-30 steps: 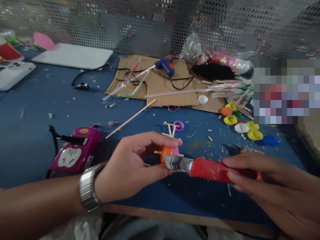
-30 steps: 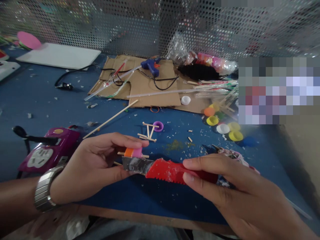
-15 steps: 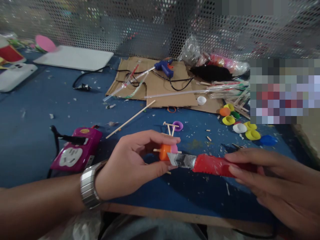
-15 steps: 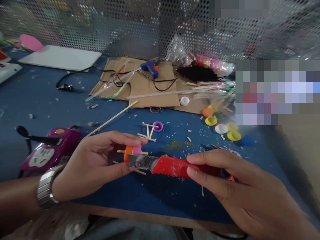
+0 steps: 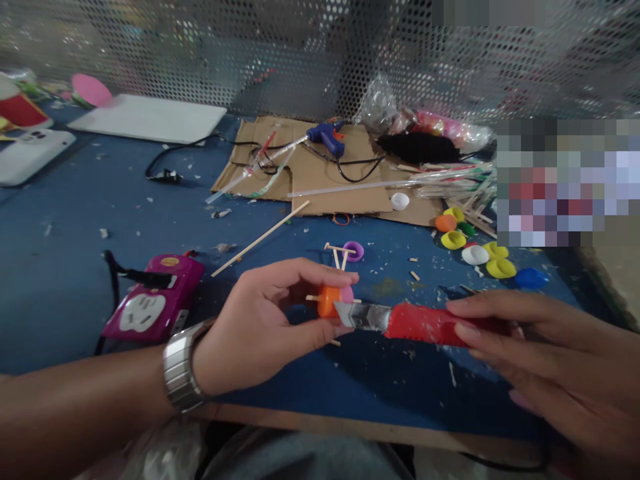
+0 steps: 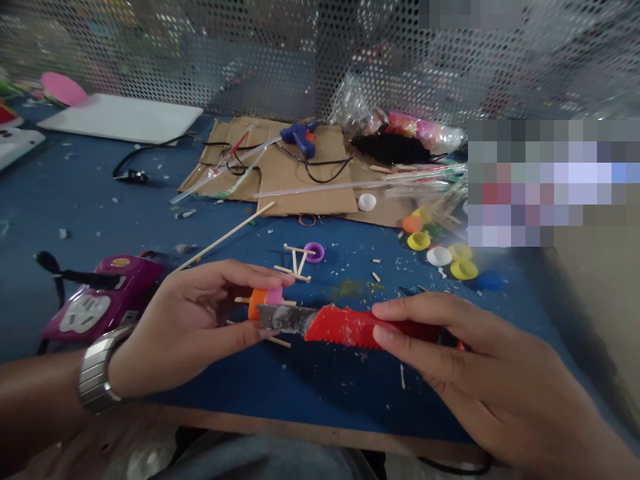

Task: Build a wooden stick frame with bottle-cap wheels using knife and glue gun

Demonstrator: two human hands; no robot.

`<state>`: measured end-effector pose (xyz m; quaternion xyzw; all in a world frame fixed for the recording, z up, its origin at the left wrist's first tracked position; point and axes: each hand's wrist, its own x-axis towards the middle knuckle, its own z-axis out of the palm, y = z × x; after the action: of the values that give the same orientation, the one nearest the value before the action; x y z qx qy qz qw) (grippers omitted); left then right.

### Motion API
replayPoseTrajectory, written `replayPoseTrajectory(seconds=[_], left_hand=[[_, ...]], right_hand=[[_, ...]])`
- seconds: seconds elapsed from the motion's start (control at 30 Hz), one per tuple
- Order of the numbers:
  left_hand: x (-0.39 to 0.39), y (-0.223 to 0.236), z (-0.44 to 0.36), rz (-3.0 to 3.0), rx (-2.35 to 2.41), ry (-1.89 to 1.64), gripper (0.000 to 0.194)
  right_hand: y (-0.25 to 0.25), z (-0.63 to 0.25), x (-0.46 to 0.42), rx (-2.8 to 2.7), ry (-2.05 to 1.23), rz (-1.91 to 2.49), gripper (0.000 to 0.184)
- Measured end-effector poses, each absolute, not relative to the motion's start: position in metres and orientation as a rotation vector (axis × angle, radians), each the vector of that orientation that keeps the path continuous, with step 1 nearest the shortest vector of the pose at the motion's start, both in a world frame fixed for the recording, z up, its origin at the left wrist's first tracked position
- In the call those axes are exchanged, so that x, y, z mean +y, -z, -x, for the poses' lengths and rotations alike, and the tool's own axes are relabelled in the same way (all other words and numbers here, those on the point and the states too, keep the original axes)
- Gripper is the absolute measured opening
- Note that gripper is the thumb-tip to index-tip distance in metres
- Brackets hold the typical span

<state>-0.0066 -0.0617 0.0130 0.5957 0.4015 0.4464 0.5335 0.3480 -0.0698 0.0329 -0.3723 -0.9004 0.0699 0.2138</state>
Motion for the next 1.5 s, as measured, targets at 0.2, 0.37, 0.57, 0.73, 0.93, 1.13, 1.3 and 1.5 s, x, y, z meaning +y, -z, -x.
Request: replayPoseTrajectory(seconds=[0.2,0.37,0.57,0.73,0.93,1.13,1.3,1.5], left_hand=[[-0.059,-0.015,0.007,-1.387,1.006,-1.068,0.037],[-0.059,-0.015,0.006,-1.383,1.003,-1.086,0.038],[-0.064,-0.012,0.005,-1.561,1.012,-1.029,0.033],[-0.065,-0.008,0.003,-1.624,0.986,-0.991,0.033],[-0.069,-0.001,0.0,-1.696,0.955,-1.024,0.044],[-0.071,0.0,0.0,-1.831,0.928,-1.05,0.033],[-0.071,0.002,0.001,-1.986,0.891,-1.028,0.024],[-0.073,0.004,0.002,-2.047,0.889,-1.016,0.022]], right_hand=[[-0.038,-0.361,-0.058,-2.471,-0.257,1.07,0.052],[-0.026,-0.346,-0.049,-2.575,-0.433,1.149,0.04],[-0.021,-0.334,-0.049,-2.632,-0.544,1.077,0.034],[-0.045,-0.314,-0.06,-2.577,-0.48,1.027,0.017],[-0.063,-0.263,-0.066,-2.523,-0.405,0.973,0.015],[-0.057,-0.239,-0.067,-2.429,-0.391,0.994,0.014],[-0.051,-0.233,-0.073,-2.361,-0.375,1.024,0.011],[-0.04,-0.226,-0.075,-2.319,-0.335,1.018,0.012]])
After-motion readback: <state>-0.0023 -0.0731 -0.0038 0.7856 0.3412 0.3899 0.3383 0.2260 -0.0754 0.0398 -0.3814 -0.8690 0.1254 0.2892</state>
